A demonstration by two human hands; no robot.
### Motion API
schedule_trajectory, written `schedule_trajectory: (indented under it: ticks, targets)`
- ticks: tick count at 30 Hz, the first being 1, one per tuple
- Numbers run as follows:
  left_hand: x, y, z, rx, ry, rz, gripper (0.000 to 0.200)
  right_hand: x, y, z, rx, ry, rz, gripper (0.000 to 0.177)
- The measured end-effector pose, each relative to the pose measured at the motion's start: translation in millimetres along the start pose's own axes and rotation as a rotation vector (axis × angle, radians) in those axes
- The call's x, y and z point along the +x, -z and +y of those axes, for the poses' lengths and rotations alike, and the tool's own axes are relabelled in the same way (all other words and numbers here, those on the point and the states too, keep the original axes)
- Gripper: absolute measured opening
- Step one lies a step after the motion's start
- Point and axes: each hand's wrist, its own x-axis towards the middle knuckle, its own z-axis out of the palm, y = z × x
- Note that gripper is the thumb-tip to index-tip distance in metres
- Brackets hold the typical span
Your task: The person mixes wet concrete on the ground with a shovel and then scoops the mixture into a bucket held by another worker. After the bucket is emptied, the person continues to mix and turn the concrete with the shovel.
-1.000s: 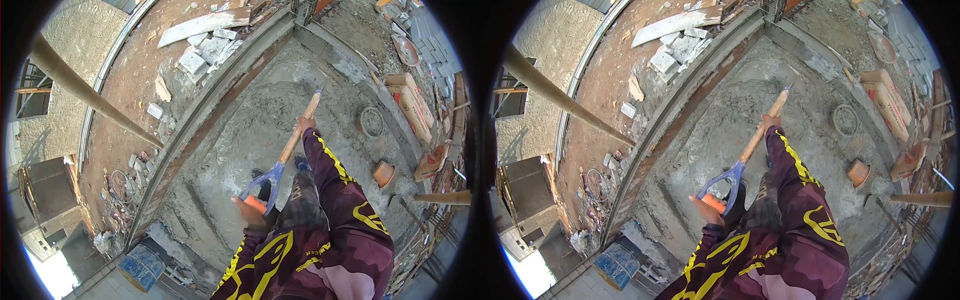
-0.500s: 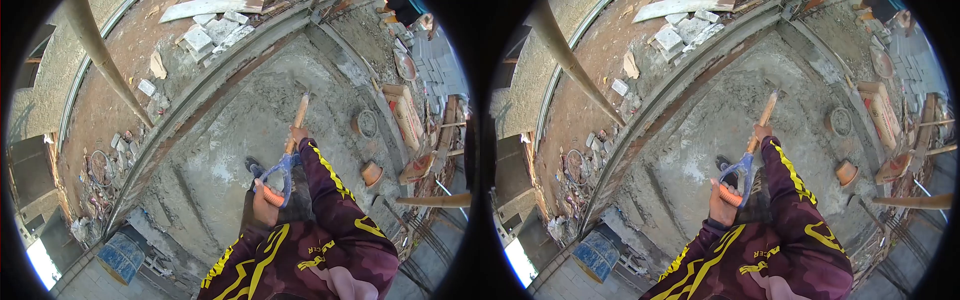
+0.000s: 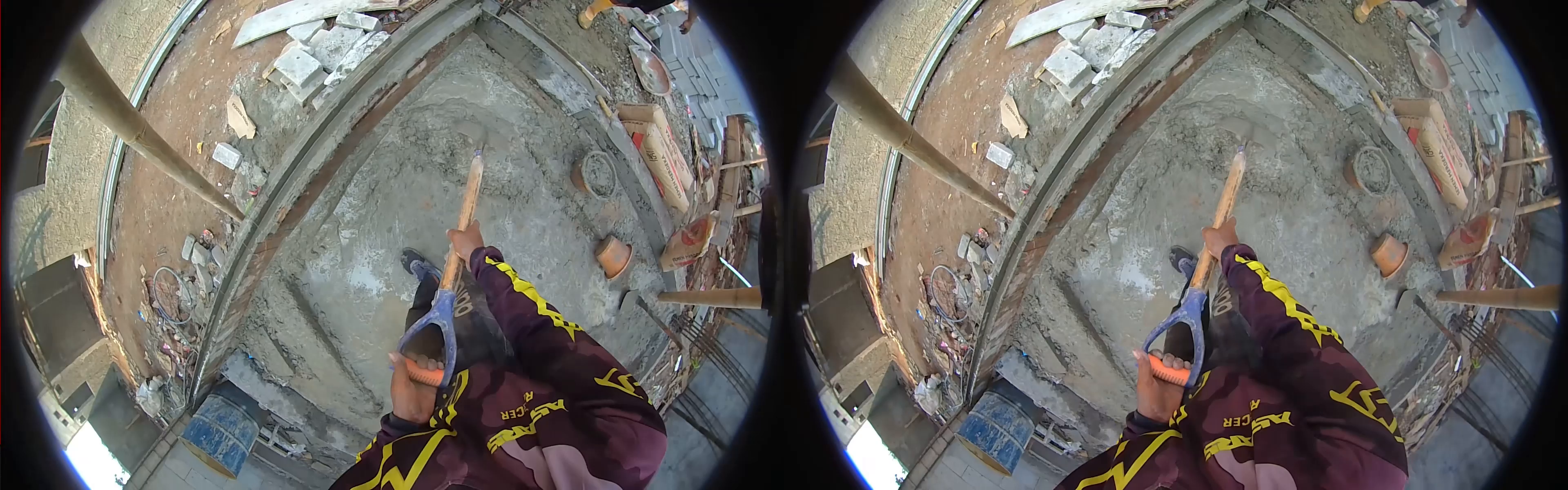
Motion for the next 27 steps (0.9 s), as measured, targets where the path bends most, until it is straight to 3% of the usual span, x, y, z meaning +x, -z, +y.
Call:
schedule_trajectory:
  ticks: [1, 2, 4, 5, 6, 9, 11, 13, 14, 15, 17, 20, 22, 24, 27]
  targets:
    - [4, 13, -3, 0.008, -0.013, 0.060, 0.043, -16, -6, 1, -0.086, 0.030, 0.089, 0.060]
    - [19, 25, -5, 0.037, -0.055, 0.064, 0.045, -28, 8, -28, -0.007, -0.064, -0.004, 0.059]
    - [44, -18, 4, 0.027, -0.091, -0.028, 0.045, 10, 23, -82, 0.132, -0.170, -0.203, 0.063]
    - [40, -33, -1, 0.038, -0.100, -0.049, 0.044, 13, 36, -74, 0.165, -0.264, -0.303, 0.065]
    - [29, -45, -9, 0.028, -0.064, -0.094, 0.044, 32, 38, -56, 0.145, -0.213, -0.384, 0.068]
    - [-24, -18, -44, 0.051, -0.076, 0.030, 0.043, -24, 64, -25, 0.072, -0.056, -0.227, 0.068]
    - [-41, 10, -54, 0.055, -0.102, 0.084, 0.042, -57, 66, -5, 0.007, -0.084, -0.246, 0.065]
    - [-30, 1, -61, 0.051, -0.138, 0.133, 0.043, -55, 62, -18, -0.018, -0.070, -0.277, 0.063]
    - [-16, -7, -67, 0.035, -0.189, 0.145, 0.044, -38, 66, -29, -0.017, -0.177, -0.334, 0.059]
    - [-14, -20, -67, -0.006, -0.151, 0.012, 0.046, -46, 92, -39, 0.035, -0.205, -0.370, 0.059]
    - [-33, -42, -88, 0.017, -0.180, 0.081, 0.047, -50, 124, -57, 0.123, -0.220, -0.453, 0.059]
    - [-76, -5, -117, 0.085, -0.229, 0.168, 0.043, -62, 95, 30, 0.092, -0.111, -0.302, 0.056]
    - [-65, 15, -123, 0.078, -0.237, 0.171, 0.043, -55, 82, 35, 0.019, -0.097, -0.271, 0.055]
    - [-43, -9, -120, 0.053, -0.241, 0.142, 0.042, -35, 90, 10, -0.049, -0.205, -0.359, 0.056]
    - [-68, -22, -140, 0.064, -0.233, 0.120, 0.040, -54, 138, 2, 0.257, -0.313, -0.550, 0.056]
